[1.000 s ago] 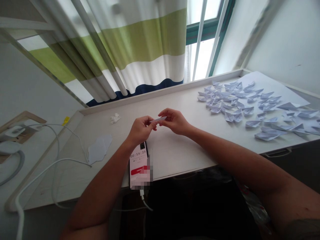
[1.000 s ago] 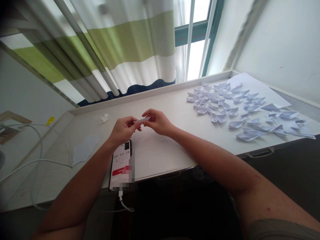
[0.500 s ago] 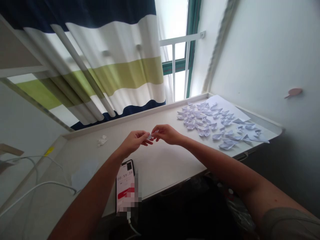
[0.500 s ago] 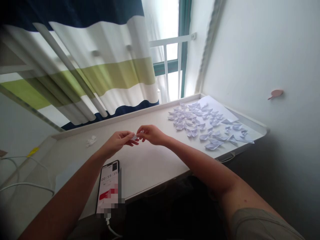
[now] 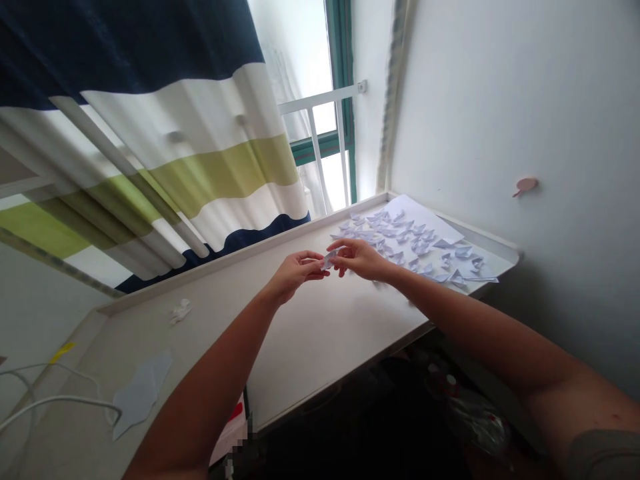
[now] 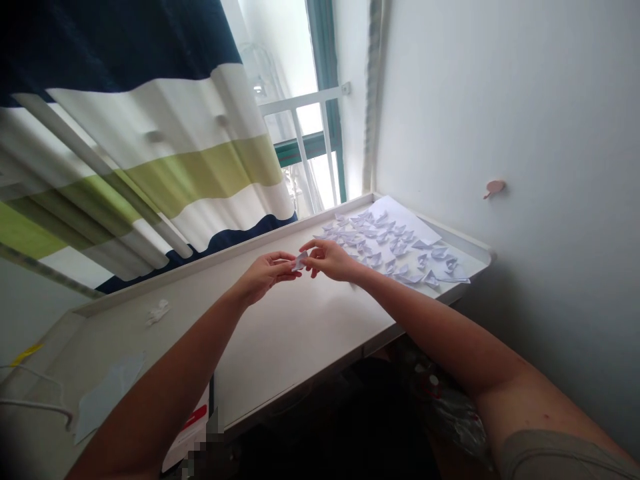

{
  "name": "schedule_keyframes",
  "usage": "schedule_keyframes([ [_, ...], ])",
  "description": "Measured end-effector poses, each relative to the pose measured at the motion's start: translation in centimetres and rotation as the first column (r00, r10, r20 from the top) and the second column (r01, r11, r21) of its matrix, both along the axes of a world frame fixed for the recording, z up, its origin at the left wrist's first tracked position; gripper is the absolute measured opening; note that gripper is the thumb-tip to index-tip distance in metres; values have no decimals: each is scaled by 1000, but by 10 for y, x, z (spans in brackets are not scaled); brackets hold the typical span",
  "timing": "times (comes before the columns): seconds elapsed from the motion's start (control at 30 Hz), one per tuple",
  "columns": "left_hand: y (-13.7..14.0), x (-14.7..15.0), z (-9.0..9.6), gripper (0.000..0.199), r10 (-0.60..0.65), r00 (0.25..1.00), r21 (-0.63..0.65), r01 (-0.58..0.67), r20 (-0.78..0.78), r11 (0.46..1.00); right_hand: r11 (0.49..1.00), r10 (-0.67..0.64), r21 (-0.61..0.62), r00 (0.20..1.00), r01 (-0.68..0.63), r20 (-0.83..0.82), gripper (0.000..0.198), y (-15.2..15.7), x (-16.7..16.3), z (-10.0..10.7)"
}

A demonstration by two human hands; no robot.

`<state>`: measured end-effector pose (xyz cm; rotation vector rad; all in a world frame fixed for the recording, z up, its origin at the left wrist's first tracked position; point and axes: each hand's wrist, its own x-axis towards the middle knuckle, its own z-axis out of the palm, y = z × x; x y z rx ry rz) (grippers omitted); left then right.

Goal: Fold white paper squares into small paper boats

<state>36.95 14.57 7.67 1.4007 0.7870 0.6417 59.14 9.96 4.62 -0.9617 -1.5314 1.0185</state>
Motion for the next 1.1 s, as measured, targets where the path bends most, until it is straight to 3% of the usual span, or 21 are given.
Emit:
schedule_keyframes([
  [0.17,27,24,-4,22,104,987,82,-95,-121,992,985,-135,-78,970,153,200,12,29,10,13],
  [0.27,56,38,-5,13,175,963,170,-141,-206,975,979,-171,-55,941,195,294,9,63,14,24],
  [0.4,107,58,-5,16,219,948,239,-163,-232,957,970,-199,-57,910,235,364,9,119,27,31],
  [0.6,184,96,-27,14,247,914,307,-146,-322,941,932,-188,-168,825,321,534,15,191,56,14],
  [0.77,217,118,-53,17,216,892,341,-76,-397,937,898,-184,-187,726,398,662,16,217,69,-8],
  [0.93,217,93,-48,26,326,871,489,-117,-368,864,880,-306,-14,590,474,747,7,212,66,-2],
  [1.1,173,0,-33,22,498,817,596,-254,-289,762,937,-283,85,597,337,751,19,182,17,26],
])
